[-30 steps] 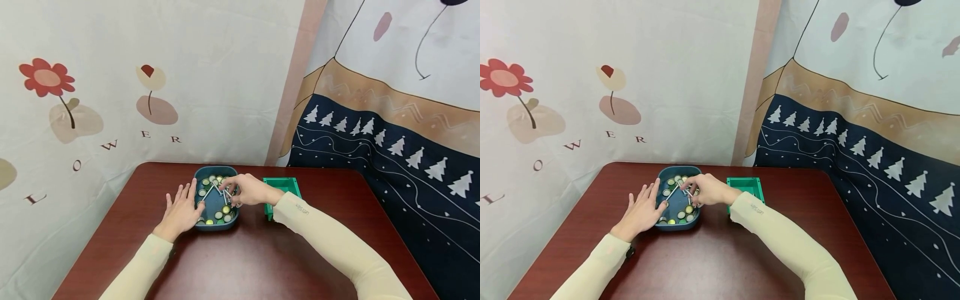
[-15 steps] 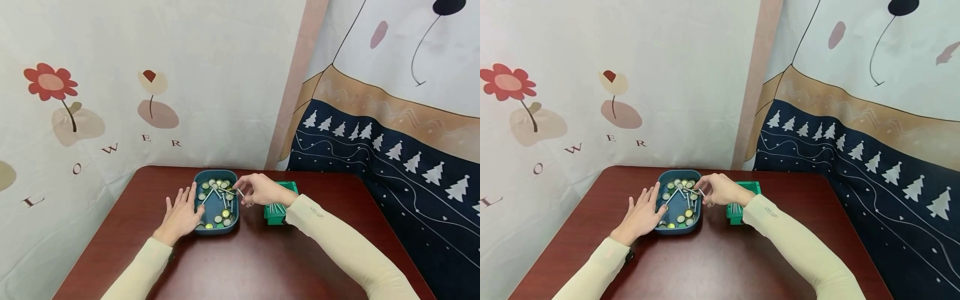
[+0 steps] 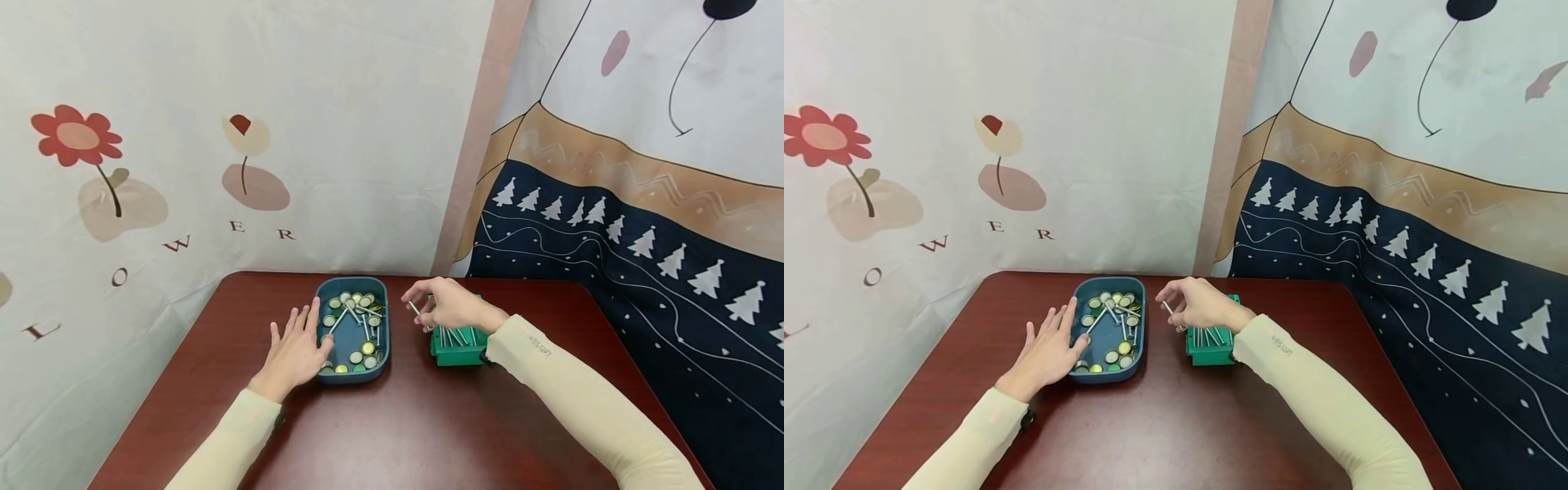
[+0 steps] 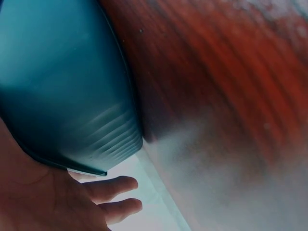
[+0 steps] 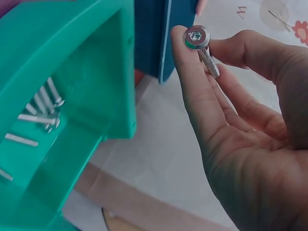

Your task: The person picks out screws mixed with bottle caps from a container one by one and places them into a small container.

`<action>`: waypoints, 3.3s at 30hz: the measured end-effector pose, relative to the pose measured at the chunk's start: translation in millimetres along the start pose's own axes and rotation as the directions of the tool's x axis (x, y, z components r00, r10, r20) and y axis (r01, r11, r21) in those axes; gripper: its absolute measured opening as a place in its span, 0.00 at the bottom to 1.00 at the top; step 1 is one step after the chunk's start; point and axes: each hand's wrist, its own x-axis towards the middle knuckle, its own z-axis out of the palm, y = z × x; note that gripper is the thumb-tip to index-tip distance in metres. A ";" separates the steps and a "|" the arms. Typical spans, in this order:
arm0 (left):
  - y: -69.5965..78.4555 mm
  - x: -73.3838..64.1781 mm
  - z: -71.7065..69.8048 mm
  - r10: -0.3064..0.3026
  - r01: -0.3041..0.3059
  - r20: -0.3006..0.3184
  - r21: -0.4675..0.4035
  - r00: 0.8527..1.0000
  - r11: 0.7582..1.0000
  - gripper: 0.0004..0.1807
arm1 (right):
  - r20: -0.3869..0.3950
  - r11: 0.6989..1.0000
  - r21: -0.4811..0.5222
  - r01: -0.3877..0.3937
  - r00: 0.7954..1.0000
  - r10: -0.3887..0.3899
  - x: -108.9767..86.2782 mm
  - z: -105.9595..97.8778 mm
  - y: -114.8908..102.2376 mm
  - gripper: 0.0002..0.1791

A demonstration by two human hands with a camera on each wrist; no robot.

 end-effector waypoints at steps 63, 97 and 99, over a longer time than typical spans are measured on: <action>2.0 -1.5 -2.6 0.001 -0.001 -0.002 -0.006 1.000 1.000 0.50 | -0.216 0.914 -0.396 -0.084 0.976 -0.004 -2.9 -10.9 15.1 0.11; 3.2 -1.8 -0.6 -0.009 0.009 0.000 0.003 1.000 1.000 0.49 | -0.032 0.892 -0.450 0.033 0.998 -0.053 96.9 70.6 -60.4 0.21; 3.7 -2.1 -0.5 -0.009 0.009 0.001 0.011 1.000 1.000 0.49 | -0.026 0.889 -0.458 0.017 0.999 -0.032 102.2 76.4 -61.8 0.22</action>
